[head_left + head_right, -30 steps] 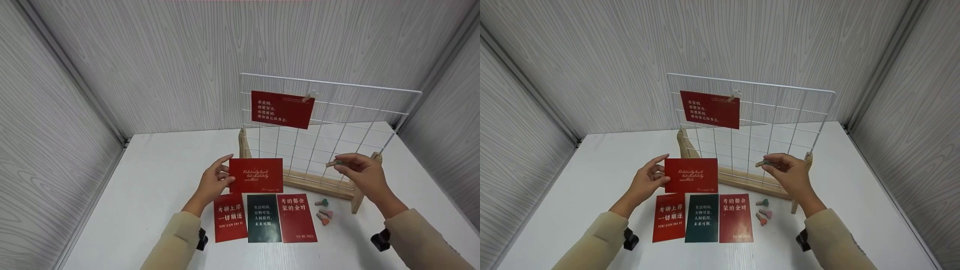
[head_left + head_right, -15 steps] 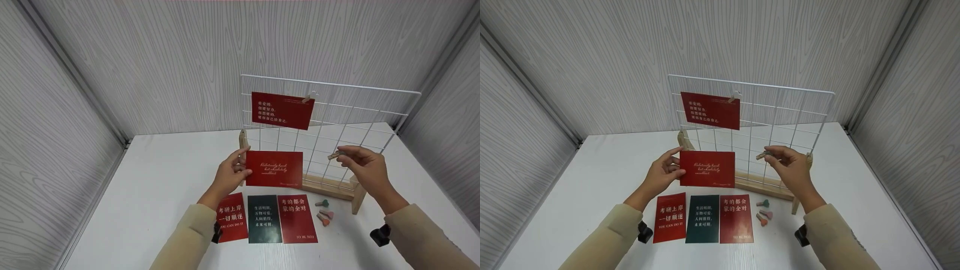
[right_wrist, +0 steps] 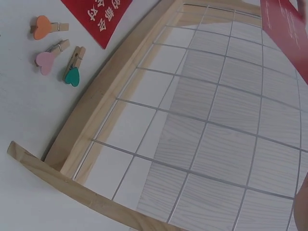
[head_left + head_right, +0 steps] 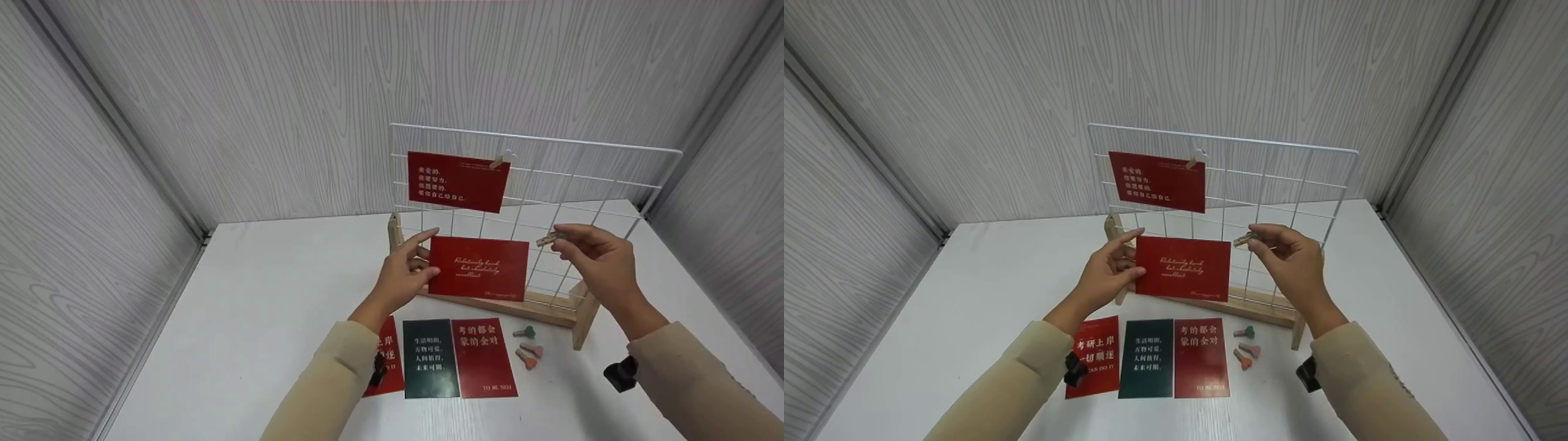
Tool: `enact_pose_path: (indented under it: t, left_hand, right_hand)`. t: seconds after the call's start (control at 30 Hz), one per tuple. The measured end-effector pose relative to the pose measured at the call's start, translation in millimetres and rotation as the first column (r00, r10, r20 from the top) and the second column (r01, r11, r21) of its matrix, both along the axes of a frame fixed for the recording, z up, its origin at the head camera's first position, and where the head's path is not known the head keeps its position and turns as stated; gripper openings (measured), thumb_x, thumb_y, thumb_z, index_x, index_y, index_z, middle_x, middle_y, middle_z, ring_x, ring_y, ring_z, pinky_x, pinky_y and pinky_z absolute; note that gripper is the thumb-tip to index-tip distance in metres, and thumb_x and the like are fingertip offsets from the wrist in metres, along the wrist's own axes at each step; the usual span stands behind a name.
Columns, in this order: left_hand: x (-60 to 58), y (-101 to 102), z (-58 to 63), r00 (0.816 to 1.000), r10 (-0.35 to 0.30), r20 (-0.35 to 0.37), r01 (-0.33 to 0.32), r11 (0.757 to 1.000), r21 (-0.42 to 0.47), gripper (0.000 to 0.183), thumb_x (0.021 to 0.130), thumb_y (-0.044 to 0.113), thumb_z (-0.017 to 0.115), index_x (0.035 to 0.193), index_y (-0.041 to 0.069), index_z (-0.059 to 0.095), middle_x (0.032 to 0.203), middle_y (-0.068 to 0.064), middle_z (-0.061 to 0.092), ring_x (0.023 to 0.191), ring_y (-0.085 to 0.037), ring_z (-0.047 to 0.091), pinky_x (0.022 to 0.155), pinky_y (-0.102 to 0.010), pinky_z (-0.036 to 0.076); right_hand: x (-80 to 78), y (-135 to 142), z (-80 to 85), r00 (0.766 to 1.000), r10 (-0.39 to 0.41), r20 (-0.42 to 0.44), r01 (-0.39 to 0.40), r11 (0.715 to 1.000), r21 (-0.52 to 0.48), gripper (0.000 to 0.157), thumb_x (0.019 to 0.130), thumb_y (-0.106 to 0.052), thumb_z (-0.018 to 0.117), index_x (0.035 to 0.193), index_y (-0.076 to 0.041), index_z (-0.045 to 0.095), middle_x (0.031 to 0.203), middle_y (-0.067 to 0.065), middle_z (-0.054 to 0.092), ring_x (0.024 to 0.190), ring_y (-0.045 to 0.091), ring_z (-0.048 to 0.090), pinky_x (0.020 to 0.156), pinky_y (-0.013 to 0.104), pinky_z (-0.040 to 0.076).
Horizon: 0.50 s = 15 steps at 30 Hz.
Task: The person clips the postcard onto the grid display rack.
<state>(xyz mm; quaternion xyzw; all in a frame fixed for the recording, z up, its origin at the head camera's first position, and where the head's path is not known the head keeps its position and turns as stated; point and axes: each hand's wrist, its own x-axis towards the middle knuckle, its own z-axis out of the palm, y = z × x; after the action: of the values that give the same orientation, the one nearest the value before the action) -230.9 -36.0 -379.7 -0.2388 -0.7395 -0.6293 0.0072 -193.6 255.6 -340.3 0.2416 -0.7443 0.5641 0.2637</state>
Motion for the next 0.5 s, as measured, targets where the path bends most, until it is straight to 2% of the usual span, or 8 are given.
enact_pose_path:
  t: [0.1, 0.2, 0.33, 0.5]
  left_hand:
    - [6.1, 7, 12.6, 1.000, -0.012, -0.025, 0.013, 1.000, 0.012, 0.060, 0.076, -0.009, 0.058, 0.128, 0.014, 0.040, 0.091, -0.016, 0.051, 0.081, -0.025, 0.057, 0.069, -0.027, 0.048]
    - [5.9, 14, 15.3, 0.997, -0.013, -0.080, 0.014, 1.000, 0.011, 0.060, 0.075, -0.010, 0.059, 0.127, 0.011, 0.041, 0.089, -0.015, 0.053, 0.078, -0.025, 0.058, 0.068, -0.028, 0.048]
    - [7.2, 23, 19.8, 0.993, -0.007, -0.118, 0.006, 1.000, -0.007, 0.059, 0.075, -0.009, 0.060, 0.127, 0.011, 0.041, 0.089, -0.014, 0.053, 0.078, -0.024, 0.058, 0.068, -0.026, 0.048]
    - [7.7, 34, 27.6, 0.992, -0.018, -0.128, 0.018, 1.000, -0.002, 0.059, 0.076, -0.007, 0.059, 0.128, 0.012, 0.040, 0.091, -0.013, 0.052, 0.079, -0.021, 0.058, 0.068, -0.025, 0.048]
  right_hand:
    - [-0.2, 0, 3.1, 1.000, -0.009, -0.002, 0.009, 1.000, -0.010, 0.023, 0.076, 0.007, 0.059, 0.098, 0.013, 0.058, 0.081, 0.022, 0.058, 0.069, 0.017, 0.057, 0.060, 0.020, 0.047]
    - [0.1, 0, 6.1, 0.999, -0.033, 0.000, 0.033, 0.999, -0.014, 0.023, 0.075, 0.009, 0.059, 0.099, 0.011, 0.058, 0.080, 0.021, 0.058, 0.067, 0.016, 0.057, 0.060, 0.020, 0.047]
    - [-0.1, 0, 10.5, 0.997, -0.078, -0.011, 0.078, 0.997, -0.008, 0.023, 0.075, 0.010, 0.058, 0.099, 0.010, 0.059, 0.080, 0.020, 0.059, 0.066, 0.015, 0.055, 0.060, 0.019, 0.046]
    - [-1.0, 0, 15.0, 0.993, -0.114, -0.019, 0.113, 0.993, -0.024, 0.023, 0.076, 0.009, 0.058, 0.099, 0.010, 0.059, 0.081, 0.019, 0.059, 0.064, 0.016, 0.054, 0.060, 0.020, 0.045]
